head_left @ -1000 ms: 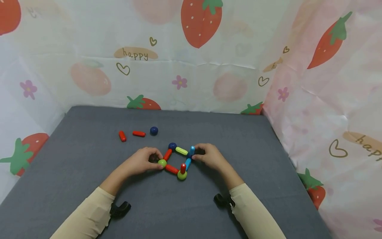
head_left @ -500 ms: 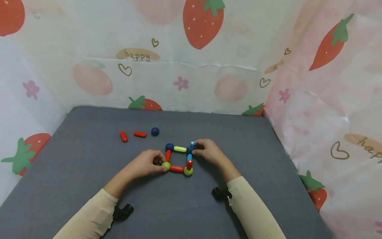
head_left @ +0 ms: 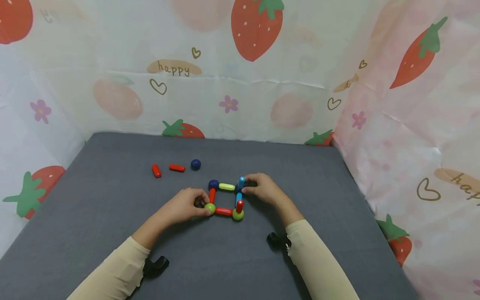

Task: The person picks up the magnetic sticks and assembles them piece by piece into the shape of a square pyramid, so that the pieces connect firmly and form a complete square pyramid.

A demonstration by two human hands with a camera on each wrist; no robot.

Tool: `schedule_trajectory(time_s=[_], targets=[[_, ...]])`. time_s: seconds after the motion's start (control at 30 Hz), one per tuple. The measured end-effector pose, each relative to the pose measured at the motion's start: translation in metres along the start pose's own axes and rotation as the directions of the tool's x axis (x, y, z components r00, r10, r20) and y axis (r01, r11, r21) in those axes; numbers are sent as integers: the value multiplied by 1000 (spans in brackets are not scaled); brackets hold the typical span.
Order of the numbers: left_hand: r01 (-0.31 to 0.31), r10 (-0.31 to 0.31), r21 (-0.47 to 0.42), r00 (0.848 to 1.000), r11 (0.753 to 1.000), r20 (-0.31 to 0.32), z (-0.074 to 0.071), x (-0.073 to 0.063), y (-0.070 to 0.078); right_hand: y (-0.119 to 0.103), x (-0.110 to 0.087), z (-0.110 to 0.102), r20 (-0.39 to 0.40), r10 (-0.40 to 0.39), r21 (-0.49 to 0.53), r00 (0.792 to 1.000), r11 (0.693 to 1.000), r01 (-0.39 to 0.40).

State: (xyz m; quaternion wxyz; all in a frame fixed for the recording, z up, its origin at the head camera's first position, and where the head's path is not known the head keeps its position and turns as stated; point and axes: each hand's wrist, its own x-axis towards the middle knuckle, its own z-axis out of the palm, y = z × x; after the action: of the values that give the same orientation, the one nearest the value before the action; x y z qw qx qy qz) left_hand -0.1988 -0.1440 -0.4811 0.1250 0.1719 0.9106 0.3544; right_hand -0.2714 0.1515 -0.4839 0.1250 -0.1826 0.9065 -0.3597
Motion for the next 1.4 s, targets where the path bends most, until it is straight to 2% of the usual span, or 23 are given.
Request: schedule_trajectory(time_s=[0.13,0.33,0.63,0.77,1.0,1.2,1.4], targets=[[0,0,8,1000,1000,3,0,0,1,2,-1,0,4,-12,-6,1000,1000,12],[-40,40,19,999,999,6,-6,-3,2,1,0,-1,-11,-15,-16,1000,1000,15],[-118,119,27,992,993,-35,-30,-9,1,-2,3,-3,3,-19,-22,1000,1000,19],[-124,124,19,992,992,-36,-44,-9,-3,-3,2,-3,3,-14,-18,1000,1000,14],[-158,159,21,979,987,-126,-66,-8,-24,-2,1,-2,-7,-31,-32,999,999,31],[-90,107,98,978,991,-182,-87,-5,-48,0,0,-1,-3,-26,-15,1000,1000,26],[-40,71,158,978,987,-198,-111,-3,-68,0,0,-2,2,-33,-25,999,999,33]])
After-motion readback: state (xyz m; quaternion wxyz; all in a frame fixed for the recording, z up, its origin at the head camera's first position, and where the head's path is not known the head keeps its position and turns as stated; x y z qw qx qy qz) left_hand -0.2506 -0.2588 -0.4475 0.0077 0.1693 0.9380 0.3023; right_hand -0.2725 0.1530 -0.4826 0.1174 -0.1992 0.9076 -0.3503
